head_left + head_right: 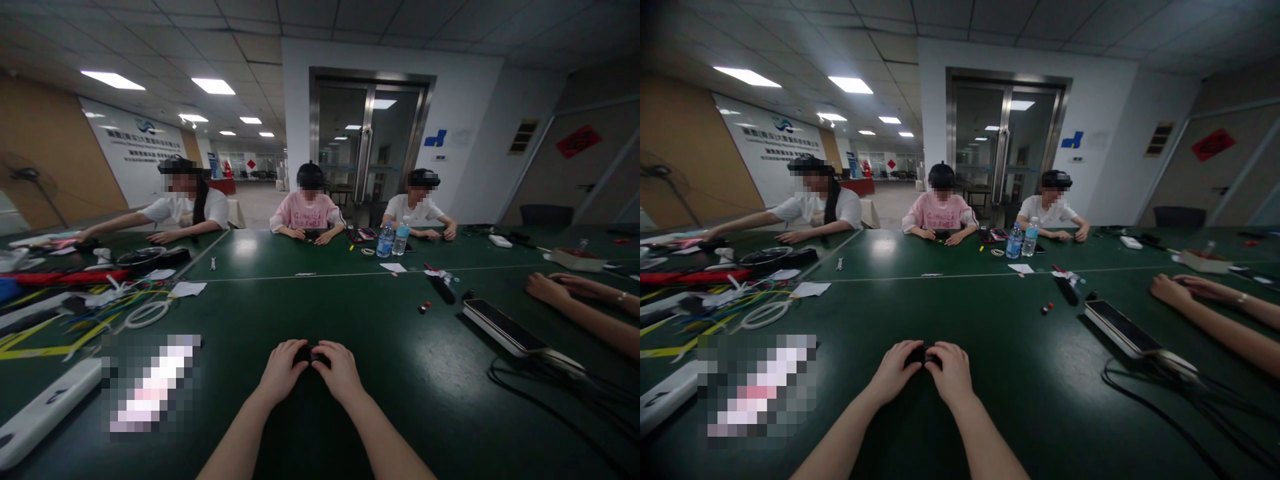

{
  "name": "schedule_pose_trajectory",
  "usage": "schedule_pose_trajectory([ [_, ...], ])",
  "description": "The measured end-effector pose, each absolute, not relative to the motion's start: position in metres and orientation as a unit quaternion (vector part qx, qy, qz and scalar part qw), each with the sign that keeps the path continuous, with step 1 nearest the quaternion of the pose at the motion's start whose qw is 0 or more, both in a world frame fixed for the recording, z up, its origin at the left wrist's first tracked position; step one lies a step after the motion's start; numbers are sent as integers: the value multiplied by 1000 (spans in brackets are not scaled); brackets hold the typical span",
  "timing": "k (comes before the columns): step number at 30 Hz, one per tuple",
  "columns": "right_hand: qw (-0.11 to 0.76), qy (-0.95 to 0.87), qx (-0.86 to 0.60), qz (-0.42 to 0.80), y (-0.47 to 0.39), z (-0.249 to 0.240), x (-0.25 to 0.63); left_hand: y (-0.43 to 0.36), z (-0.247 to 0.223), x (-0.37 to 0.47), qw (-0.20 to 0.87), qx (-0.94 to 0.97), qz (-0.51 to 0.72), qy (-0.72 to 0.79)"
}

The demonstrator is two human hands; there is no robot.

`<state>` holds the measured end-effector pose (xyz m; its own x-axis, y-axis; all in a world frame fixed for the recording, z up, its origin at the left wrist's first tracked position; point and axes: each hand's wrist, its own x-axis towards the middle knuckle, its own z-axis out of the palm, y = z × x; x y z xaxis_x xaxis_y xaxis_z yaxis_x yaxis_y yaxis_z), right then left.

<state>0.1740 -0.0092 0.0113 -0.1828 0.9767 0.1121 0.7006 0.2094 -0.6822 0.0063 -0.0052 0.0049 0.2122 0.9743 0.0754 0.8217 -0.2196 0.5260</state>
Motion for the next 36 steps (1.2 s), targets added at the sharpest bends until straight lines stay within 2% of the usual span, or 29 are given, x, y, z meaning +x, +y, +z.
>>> schedule_pose_trajectory([
  [19,289,-731,-558,266,-10,13,179,-7,10,7,193,755,188,598],
  [36,260,-730,-568,277,-14,20,180,-7,7,8,186,755,192,599],
])
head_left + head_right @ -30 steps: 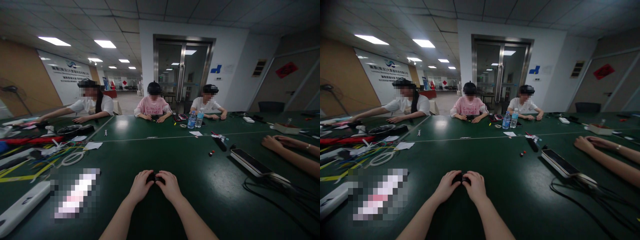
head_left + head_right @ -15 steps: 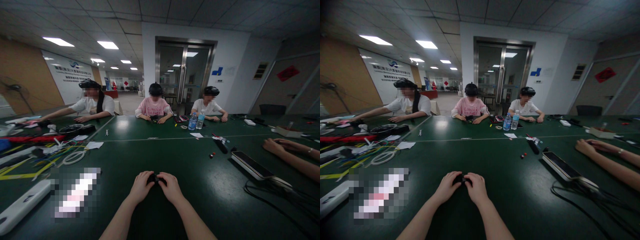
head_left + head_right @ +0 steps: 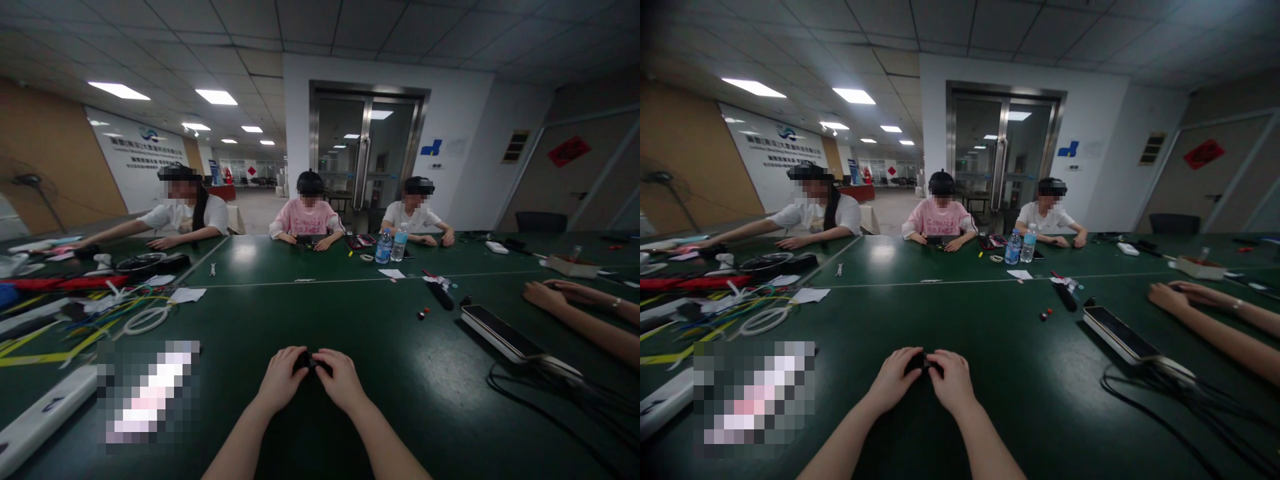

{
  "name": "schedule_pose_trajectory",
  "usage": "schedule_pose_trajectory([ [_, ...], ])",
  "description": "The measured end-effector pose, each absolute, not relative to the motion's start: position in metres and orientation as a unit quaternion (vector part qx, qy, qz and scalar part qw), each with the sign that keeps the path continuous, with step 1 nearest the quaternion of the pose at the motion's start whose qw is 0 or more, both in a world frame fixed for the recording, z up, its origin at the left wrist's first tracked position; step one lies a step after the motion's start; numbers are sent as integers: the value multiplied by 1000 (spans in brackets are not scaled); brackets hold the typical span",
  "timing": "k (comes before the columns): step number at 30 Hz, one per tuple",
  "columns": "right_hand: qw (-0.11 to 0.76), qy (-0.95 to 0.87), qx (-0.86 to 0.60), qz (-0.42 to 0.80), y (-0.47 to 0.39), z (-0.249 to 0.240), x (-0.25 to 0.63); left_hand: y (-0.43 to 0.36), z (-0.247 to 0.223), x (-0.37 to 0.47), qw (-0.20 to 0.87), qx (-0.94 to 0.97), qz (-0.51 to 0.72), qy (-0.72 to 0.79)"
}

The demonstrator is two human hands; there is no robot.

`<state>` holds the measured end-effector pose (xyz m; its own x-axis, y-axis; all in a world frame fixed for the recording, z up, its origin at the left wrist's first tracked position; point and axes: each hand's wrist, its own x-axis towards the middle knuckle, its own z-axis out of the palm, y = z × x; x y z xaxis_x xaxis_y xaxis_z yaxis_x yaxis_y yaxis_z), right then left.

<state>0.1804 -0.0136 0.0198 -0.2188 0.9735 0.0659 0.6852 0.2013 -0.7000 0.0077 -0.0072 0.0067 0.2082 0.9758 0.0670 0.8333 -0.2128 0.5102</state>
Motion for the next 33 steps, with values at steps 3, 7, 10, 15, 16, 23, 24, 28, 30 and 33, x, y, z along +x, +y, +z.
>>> schedule_pose_trajectory([
  [3,264,-729,-569,274,-15,20,181,-7,6,8,186,755,199,597],
  [7,273,-730,-567,268,-15,20,179,-8,5,8,181,757,211,592],
  [10,276,-723,-575,266,-16,20,178,-8,6,7,187,756,214,589],
  [15,279,-726,-571,263,-16,20,178,-7,4,6,194,758,221,583],
  [16,279,-728,-569,260,-15,20,178,-6,4,6,195,758,223,582],
  [23,281,-730,-568,257,-13,16,178,-5,3,5,202,758,219,580],
  [24,279,-730,-568,257,-13,16,178,-5,4,5,201,758,215,582],
  [28,277,-732,-566,261,-14,18,178,-6,6,5,201,757,209,585],
  [30,278,-730,-567,262,-15,18,178,-7,7,5,203,757,214,583],
  [33,277,-728,-568,265,-15,19,178,-9,12,6,209,754,207,587],
])
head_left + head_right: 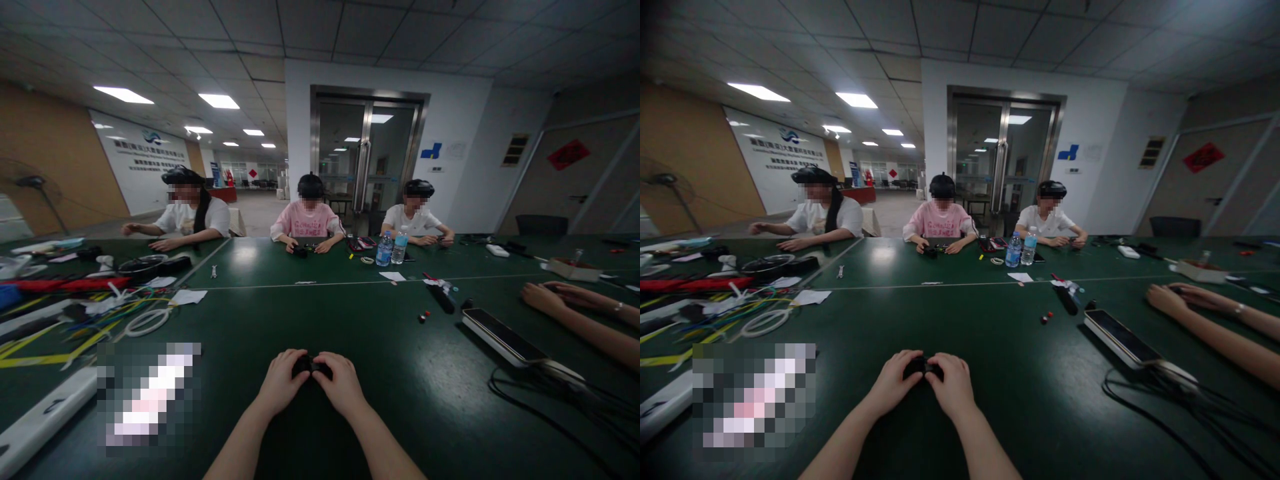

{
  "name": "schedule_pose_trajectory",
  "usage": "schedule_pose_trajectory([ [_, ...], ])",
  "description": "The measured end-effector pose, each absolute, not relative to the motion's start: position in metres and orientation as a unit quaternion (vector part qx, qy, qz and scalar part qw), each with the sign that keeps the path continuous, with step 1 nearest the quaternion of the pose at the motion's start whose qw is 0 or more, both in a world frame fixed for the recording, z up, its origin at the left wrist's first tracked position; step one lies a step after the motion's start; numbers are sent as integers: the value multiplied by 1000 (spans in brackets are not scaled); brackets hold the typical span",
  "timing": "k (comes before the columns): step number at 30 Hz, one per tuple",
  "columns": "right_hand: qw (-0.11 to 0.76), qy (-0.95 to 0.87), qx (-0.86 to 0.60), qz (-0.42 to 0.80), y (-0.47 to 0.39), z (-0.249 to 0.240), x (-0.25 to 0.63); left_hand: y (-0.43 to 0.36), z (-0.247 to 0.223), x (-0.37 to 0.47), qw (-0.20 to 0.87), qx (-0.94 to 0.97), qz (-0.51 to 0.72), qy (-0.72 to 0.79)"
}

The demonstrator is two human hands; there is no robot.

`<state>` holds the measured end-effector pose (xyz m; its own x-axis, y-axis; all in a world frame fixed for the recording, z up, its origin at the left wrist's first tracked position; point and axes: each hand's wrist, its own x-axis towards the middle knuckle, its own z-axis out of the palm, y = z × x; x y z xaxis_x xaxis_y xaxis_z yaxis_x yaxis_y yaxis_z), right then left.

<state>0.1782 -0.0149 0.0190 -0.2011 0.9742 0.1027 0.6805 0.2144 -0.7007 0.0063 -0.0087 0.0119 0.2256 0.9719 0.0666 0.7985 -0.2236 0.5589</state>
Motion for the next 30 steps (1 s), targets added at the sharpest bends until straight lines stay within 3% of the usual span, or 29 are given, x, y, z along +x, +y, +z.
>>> schedule_pose_trajectory([
  [30,280,-721,-571,276,-18,25,179,-8,6,5,210,758,212,580],
])
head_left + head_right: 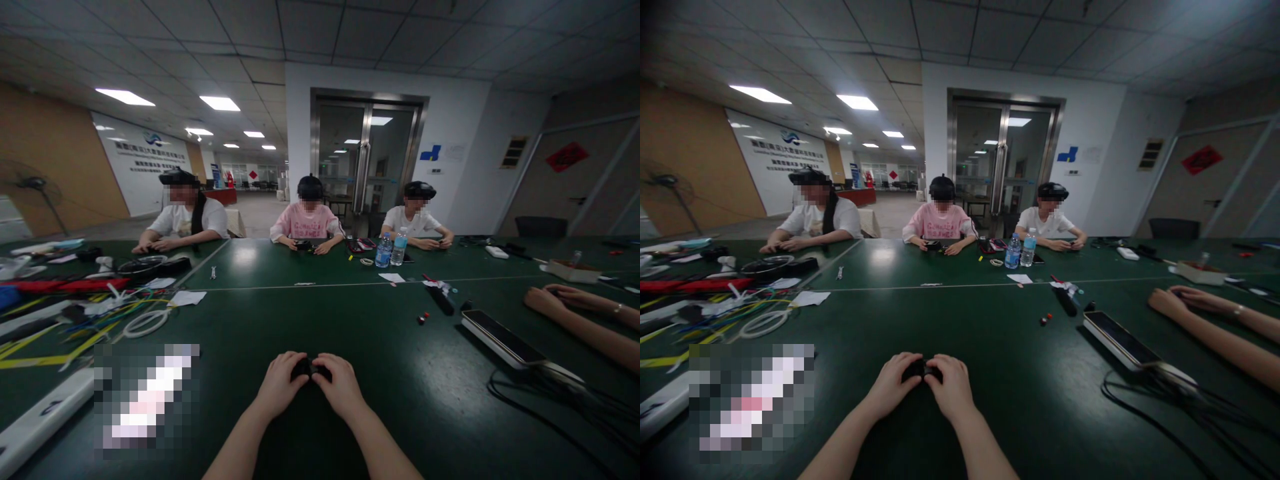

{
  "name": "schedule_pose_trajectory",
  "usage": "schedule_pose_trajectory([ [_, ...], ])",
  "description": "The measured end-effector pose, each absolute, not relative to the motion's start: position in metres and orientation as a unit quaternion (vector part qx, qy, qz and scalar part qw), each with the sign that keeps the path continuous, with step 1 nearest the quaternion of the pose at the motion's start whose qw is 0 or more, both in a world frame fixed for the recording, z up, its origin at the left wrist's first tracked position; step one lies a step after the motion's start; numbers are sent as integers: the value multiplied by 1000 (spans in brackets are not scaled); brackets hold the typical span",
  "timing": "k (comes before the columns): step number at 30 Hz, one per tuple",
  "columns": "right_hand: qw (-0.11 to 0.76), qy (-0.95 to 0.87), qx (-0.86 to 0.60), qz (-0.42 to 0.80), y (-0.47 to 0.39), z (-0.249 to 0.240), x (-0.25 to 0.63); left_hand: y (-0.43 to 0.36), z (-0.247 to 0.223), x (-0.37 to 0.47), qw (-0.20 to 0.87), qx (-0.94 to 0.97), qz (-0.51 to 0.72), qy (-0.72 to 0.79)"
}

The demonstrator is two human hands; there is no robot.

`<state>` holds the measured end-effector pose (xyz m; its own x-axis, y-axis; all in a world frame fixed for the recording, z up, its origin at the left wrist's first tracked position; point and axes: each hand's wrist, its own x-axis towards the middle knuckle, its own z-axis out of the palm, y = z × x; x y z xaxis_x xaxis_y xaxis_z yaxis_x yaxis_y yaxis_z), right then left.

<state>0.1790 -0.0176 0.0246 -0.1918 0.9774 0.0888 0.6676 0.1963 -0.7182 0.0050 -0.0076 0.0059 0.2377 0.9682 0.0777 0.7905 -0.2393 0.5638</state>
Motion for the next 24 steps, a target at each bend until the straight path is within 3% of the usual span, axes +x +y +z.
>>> schedule_pose_trajectory([
  [24,280,-744,-550,258,-17,17,180,-7,4,4,195,762,229,574],
])
